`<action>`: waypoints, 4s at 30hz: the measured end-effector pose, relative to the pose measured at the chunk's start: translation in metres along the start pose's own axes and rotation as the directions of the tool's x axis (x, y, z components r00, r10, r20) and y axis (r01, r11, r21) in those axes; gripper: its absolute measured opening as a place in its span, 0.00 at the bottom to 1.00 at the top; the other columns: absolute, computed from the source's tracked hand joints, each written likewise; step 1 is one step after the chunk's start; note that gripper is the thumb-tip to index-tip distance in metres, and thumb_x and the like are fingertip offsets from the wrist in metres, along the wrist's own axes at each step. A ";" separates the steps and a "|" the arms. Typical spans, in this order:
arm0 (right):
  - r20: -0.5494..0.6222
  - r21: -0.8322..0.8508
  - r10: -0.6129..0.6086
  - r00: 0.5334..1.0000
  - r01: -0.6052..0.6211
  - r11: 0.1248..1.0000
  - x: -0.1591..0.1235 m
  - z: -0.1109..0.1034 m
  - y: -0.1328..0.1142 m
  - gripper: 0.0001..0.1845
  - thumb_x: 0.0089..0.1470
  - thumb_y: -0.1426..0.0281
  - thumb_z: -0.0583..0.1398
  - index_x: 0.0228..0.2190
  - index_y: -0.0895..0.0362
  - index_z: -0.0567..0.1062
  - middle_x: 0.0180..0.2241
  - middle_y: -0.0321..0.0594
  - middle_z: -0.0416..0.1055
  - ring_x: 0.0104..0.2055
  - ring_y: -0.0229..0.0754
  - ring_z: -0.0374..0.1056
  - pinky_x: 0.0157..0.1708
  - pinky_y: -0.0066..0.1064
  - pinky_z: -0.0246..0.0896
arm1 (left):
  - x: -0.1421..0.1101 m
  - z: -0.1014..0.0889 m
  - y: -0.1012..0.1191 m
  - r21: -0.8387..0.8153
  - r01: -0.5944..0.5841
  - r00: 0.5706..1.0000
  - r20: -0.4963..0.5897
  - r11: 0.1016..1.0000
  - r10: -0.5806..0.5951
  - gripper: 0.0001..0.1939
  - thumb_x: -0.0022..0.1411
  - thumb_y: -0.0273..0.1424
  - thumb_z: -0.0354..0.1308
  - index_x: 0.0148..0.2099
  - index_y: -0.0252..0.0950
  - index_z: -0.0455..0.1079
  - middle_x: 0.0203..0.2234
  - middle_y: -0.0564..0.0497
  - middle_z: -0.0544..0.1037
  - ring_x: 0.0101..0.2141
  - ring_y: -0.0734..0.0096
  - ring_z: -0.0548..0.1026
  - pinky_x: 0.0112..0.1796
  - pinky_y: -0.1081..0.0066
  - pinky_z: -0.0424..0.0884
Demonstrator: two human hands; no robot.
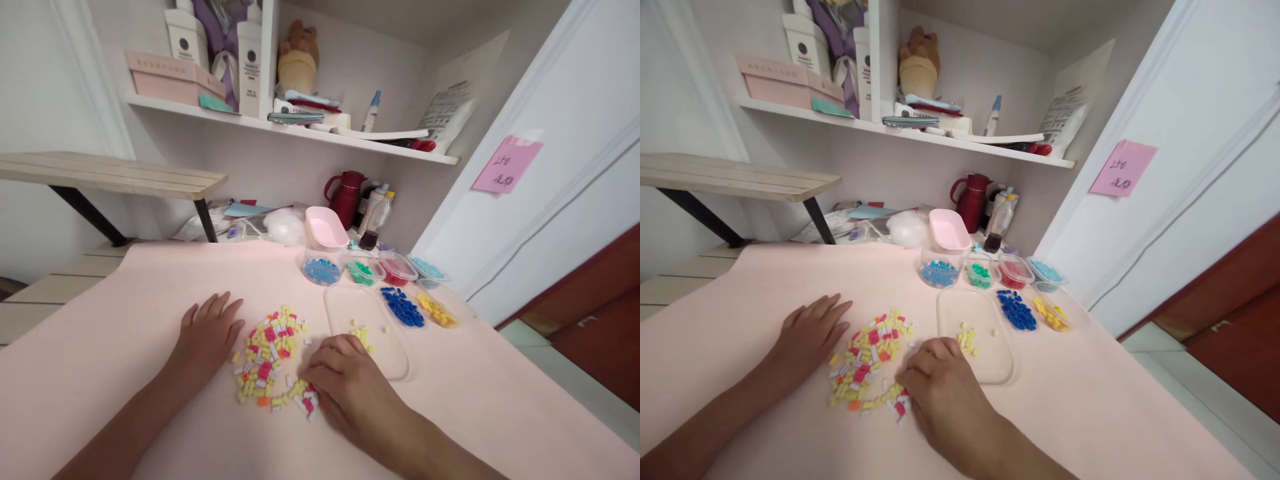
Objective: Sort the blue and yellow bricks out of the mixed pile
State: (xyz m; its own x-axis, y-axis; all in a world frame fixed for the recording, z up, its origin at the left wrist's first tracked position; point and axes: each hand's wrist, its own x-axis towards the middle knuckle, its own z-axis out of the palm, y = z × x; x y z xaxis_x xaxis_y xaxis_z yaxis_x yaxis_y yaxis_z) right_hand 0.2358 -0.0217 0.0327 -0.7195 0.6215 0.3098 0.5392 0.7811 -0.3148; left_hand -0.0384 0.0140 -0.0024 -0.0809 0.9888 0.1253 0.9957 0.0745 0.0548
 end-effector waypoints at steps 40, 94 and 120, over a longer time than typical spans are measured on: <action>-0.231 -0.242 0.201 0.952 -0.256 0.936 -0.009 -0.049 0.031 0.08 0.58 0.74 0.59 0.32 0.52 0.78 0.37 0.41 0.72 0.39 0.45 0.65 0.39 0.38 0.54 | 0.000 -0.002 0.000 -0.016 -0.018 1.000 0.014 1.000 0.019 0.25 0.69 0.37 0.38 0.64 0.41 0.62 0.66 0.46 0.60 0.65 0.57 0.55 0.62 0.51 0.48; -0.065 -0.104 0.037 0.997 -0.043 0.994 -0.002 0.010 -0.005 0.04 0.59 0.70 0.61 0.33 0.51 0.77 0.38 0.37 0.74 0.43 0.43 0.64 0.44 0.39 0.54 | 0.001 0.006 -0.003 -0.074 -0.038 0.997 -0.063 0.996 0.034 0.25 0.68 0.38 0.40 0.63 0.41 0.64 0.65 0.44 0.62 0.64 0.55 0.58 0.61 0.49 0.49; -0.115 -0.079 -0.038 0.993 0.029 0.996 -0.003 -0.021 -0.006 0.08 0.62 0.71 0.58 0.37 0.51 0.78 0.36 0.39 0.75 0.40 0.42 0.66 0.40 0.37 0.55 | 0.001 0.004 -0.001 -0.042 -0.028 0.999 -0.020 0.999 0.027 0.25 0.69 0.37 0.39 0.64 0.42 0.62 0.66 0.46 0.61 0.65 0.57 0.56 0.61 0.50 0.49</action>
State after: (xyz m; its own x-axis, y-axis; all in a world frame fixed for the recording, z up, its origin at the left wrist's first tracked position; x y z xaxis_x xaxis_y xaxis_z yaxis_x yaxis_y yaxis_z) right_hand 0.2436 -0.0274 0.0525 -0.6845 0.5942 0.4224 0.5510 0.8010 -0.2341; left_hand -0.0390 0.0159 -0.0064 -0.0547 0.9877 0.1465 0.9948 0.0414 0.0928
